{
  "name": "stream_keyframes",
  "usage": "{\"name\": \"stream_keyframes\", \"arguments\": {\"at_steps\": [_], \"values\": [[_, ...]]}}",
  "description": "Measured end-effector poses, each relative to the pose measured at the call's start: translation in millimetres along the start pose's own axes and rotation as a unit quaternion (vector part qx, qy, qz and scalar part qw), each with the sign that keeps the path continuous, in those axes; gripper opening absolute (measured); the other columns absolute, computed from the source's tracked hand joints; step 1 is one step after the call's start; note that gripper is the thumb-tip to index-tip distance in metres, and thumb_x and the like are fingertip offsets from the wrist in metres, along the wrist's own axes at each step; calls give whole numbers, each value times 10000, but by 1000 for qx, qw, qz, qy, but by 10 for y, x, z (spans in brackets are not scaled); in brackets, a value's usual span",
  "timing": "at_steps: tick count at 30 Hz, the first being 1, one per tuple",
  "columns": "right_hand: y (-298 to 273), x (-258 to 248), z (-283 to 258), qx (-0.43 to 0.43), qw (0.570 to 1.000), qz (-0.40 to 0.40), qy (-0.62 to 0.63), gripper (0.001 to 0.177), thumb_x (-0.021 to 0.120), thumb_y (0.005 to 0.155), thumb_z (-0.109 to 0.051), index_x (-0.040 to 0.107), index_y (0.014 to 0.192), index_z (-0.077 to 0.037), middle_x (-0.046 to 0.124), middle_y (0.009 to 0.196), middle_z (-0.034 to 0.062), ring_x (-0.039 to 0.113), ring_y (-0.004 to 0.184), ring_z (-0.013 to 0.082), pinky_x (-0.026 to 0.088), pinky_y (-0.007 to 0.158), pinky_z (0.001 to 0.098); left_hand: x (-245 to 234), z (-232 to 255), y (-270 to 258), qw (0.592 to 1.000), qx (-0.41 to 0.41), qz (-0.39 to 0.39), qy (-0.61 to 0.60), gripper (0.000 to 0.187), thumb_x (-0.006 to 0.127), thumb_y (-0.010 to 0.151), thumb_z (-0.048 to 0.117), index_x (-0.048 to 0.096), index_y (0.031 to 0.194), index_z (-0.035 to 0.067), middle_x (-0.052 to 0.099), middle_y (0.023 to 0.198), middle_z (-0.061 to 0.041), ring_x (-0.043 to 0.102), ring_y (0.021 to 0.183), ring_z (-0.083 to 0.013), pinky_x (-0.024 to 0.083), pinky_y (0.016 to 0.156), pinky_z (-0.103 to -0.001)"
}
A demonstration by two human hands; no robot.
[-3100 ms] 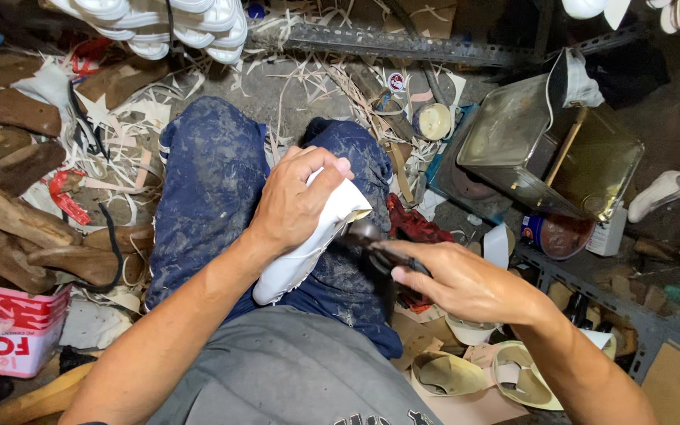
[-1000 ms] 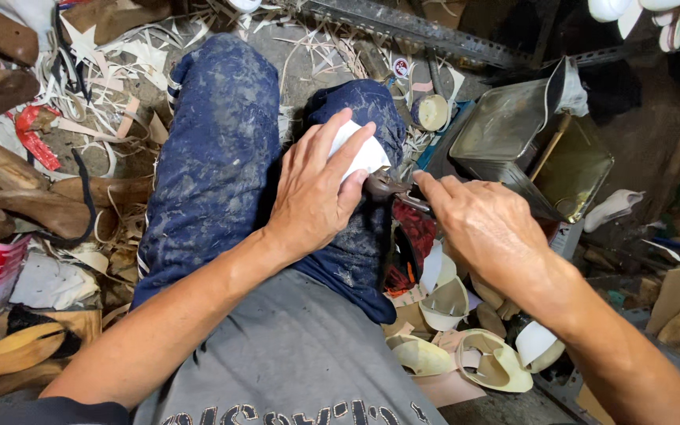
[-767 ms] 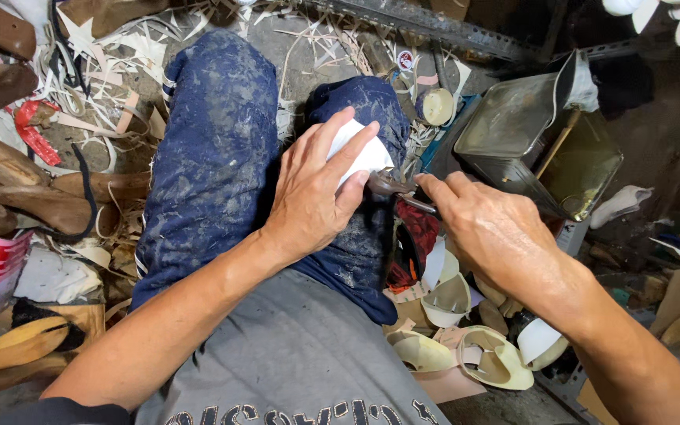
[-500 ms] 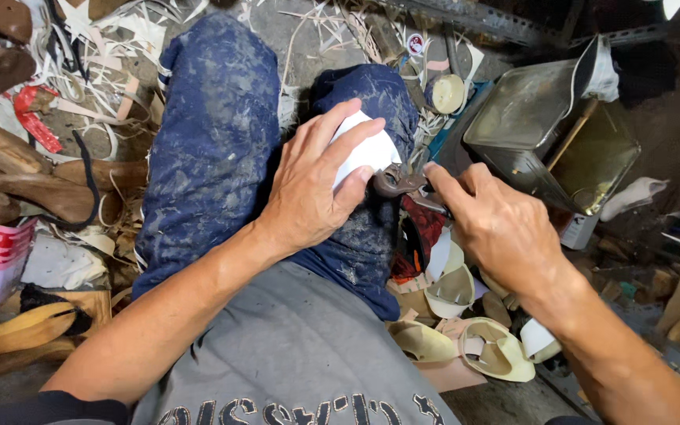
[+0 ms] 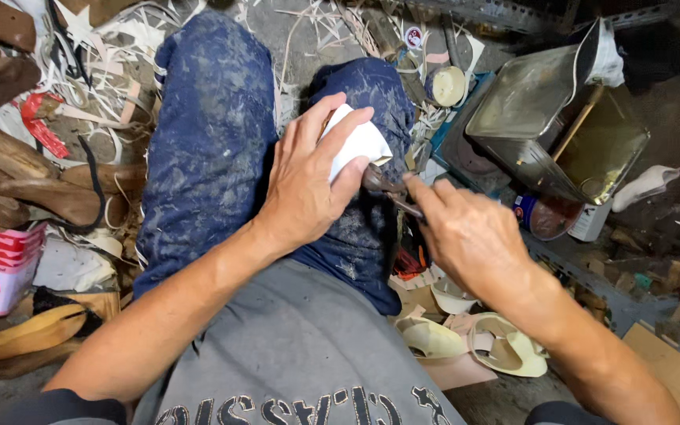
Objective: The person holds a white shoe with a wooden last on their lap and uses a hammer to repeatedly tap the shoe's sole and edges. They rotate the shoe to work on different sections and occasionally use a small metal tool to adjust the sole area.
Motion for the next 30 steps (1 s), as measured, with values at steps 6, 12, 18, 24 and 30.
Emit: {"name": "stream_keyframes", "arguments": {"at_steps": [6, 12, 18, 24, 30], "values": [[78, -291, 248, -45, 997, -39, 50, 521, 550, 911, -113, 507, 1429, -147, 720, 954, 108, 706, 731, 428, 537, 527, 561, 7, 68, 12, 998, 32, 26, 45, 439, 551, 1031, 244, 540, 1469, 256, 417, 1564, -177, 481, 1342, -401, 399, 1126, -524], [48, -126, 248, -63, 998, 0, -11, 466, 608, 914, -184, 534, 1374, -171, 548, 894, 76, 701, 646, 333, 487, 364, 493, -49, 38, 43, 1000, 0, 6, -13, 406, 499, 1024, 303, 582, 1417, 244, 450, 1529, -156, 495, 1346, -372, 401, 1089, -514], [-137, 149, -98, 30, 996, -86, 15, 550, 552, 898, -6, 416, 1424, -95, 561, 834, 64, 621, 461, 213, 547, 299, 389, -50, 78, 16, 1000, 16, -4, -7, 411, 505, 992, 298, 575, 1393, 238, 451, 1519, -163, 509, 1323, -382, 407, 1070, -512], [-66, 191, -113, 25, 998, -51, 7, 610, 641, 905, -354, 442, 1443, -149, 613, 891, 39, 704, 541, 349, 520, 339, 502, -30, -21, 63, 998, -39, -52, -11, 457, 459, 1057, 350, 464, 1508, 283, 389, 1535, -126, 445, 1343, -359, 343, 1094, -489], [127, -23, 56, -94, 981, 20, 169, 625, 590, 821, -25, 509, 1440, -14, 674, 949, 154, 651, 832, 442, 527, 714, 535, -58, -33, 66, 999, 28, -16, -11, 444, 392, 1063, 337, 488, 1452, 148, 405, 1515, -226, 463, 1369, -416, 349, 1132, -511]]}}
Point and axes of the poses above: each hand's wrist, its own y-axis towards the middle knuckle, its own x-axis out of the palm, z = x × y, the point moved 6 cm from there along y, towards the middle knuckle
